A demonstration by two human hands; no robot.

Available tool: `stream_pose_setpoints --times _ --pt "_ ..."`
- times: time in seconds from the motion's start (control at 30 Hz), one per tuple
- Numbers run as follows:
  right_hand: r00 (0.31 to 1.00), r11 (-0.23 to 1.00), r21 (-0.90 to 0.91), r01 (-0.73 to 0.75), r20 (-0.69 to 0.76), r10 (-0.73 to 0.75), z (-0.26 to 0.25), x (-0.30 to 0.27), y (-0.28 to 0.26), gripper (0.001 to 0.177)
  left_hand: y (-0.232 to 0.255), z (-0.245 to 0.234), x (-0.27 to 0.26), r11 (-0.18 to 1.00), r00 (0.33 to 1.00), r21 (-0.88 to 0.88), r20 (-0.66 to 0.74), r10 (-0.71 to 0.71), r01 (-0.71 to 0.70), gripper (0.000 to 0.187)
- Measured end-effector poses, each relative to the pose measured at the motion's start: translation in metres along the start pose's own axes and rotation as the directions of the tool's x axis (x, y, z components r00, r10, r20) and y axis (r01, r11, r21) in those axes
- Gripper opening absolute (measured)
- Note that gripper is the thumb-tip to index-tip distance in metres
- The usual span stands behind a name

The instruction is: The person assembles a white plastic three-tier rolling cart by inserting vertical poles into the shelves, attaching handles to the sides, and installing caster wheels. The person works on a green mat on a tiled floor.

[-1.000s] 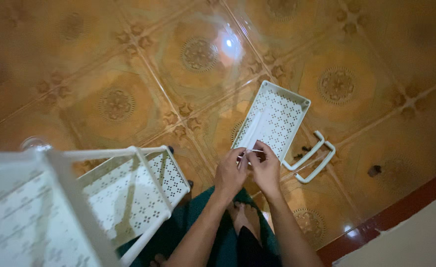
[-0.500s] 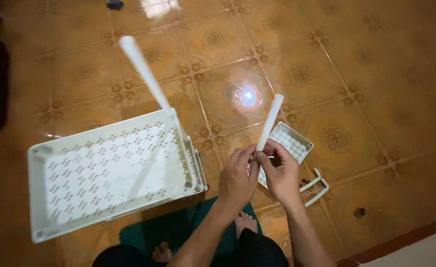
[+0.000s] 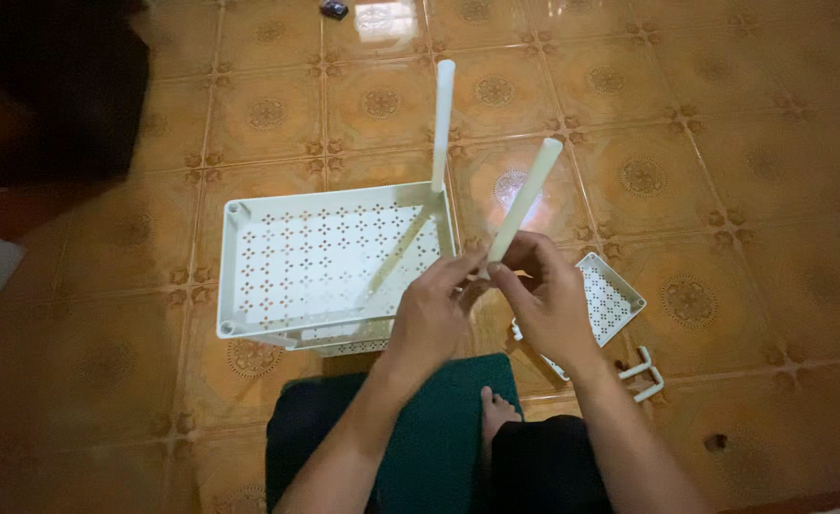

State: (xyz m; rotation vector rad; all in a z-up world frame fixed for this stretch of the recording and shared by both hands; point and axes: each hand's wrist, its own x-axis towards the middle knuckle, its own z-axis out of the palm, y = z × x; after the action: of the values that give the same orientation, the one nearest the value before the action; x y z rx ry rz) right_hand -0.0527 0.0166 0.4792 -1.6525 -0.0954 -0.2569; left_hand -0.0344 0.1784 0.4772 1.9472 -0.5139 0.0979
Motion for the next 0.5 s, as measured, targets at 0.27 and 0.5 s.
stream_pose_setpoints --times 0.27,0.5 --pt "0.999 0.976 -0.212 0.045 0.019 -0.042 0.021 -0.002 -0.010 0.028 -0.016 -0.027 -0.010 0.998 0.996 0.029 0.070 0.051 -0.053 0.046" --pt "0.997 0.965 -0.250 0.079 0.025 -0.076 0.027 -0.005 -0.009 0.029 -0.028 -0.027 -0.016 0.992 0.993 0.081 0.063 0.097 -0.102 0.051"
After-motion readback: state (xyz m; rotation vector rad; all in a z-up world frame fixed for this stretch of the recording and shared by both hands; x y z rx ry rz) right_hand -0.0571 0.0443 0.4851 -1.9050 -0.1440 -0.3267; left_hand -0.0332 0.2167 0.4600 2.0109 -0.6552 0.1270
